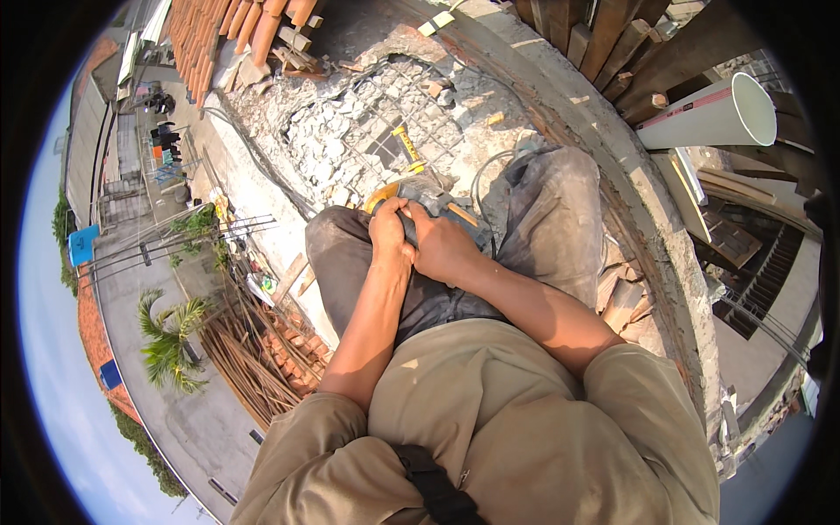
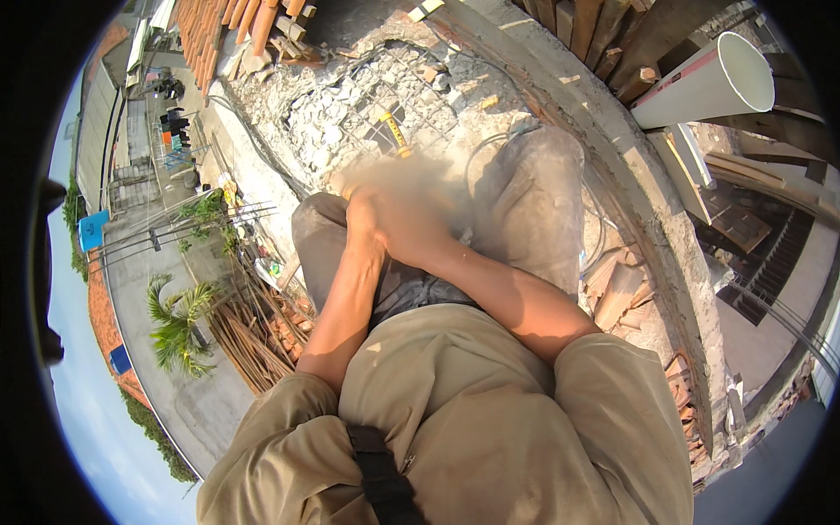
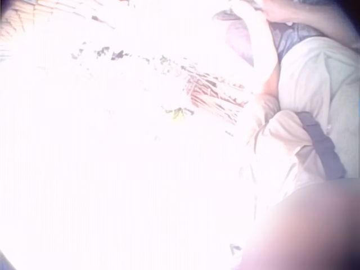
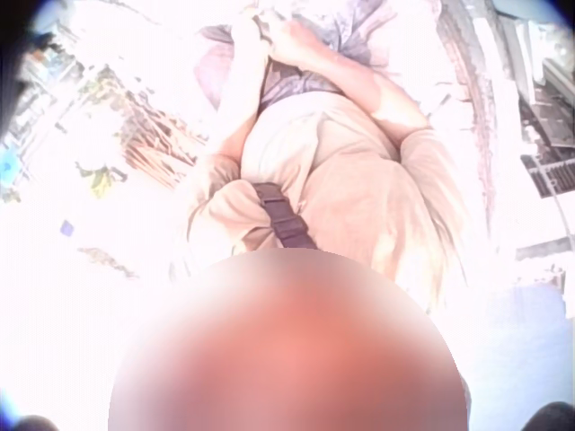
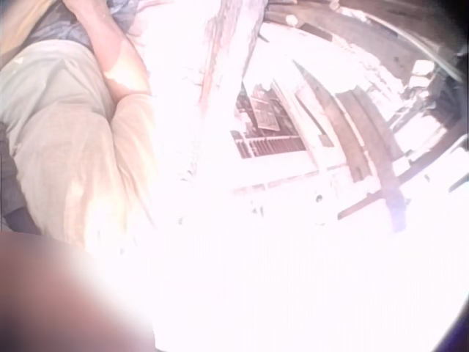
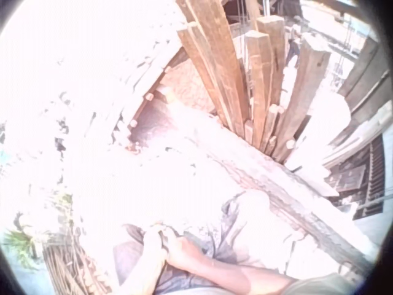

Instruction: The person uses a yellow rotary hammer drill to bore holes into a concrete rooftop surface. They hold the tool with both hands, reposition it several times, and continue drilling in the same area.

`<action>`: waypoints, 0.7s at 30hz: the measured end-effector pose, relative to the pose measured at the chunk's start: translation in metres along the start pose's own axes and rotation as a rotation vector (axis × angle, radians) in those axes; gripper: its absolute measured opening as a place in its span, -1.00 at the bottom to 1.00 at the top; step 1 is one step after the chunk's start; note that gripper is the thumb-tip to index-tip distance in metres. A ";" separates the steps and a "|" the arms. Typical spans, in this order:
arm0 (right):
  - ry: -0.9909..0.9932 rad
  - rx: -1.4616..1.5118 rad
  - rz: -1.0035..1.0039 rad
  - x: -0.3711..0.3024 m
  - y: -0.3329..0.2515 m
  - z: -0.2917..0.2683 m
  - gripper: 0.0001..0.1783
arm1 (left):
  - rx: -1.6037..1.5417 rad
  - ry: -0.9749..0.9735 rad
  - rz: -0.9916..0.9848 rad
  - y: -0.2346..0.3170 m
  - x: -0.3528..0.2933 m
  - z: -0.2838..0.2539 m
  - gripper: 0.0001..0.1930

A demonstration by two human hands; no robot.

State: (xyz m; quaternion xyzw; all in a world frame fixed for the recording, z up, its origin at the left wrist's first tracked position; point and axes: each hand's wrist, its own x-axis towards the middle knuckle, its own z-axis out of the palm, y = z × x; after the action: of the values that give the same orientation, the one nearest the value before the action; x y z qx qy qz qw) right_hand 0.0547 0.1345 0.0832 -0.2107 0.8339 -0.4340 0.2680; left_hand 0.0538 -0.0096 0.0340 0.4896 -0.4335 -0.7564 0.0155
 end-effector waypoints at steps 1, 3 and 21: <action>0.013 0.000 -0.013 0.002 0.005 0.002 -0.18 | 0.008 -0.004 0.015 -0.004 0.002 0.002 -0.77; 0.017 -0.007 -0.032 0.004 0.016 0.007 -0.21 | 0.011 0.041 0.020 -0.013 0.005 0.002 -0.78; 0.091 0.049 -0.121 0.001 0.019 0.025 -0.19 | 0.023 -0.045 0.015 -0.012 0.008 -0.020 -0.78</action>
State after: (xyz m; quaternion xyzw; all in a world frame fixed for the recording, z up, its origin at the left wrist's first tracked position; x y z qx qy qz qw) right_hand 0.0673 0.1293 0.0551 -0.2340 0.8201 -0.4790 0.2080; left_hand 0.0697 -0.0182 0.0174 0.4693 -0.4460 -0.7621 0.0058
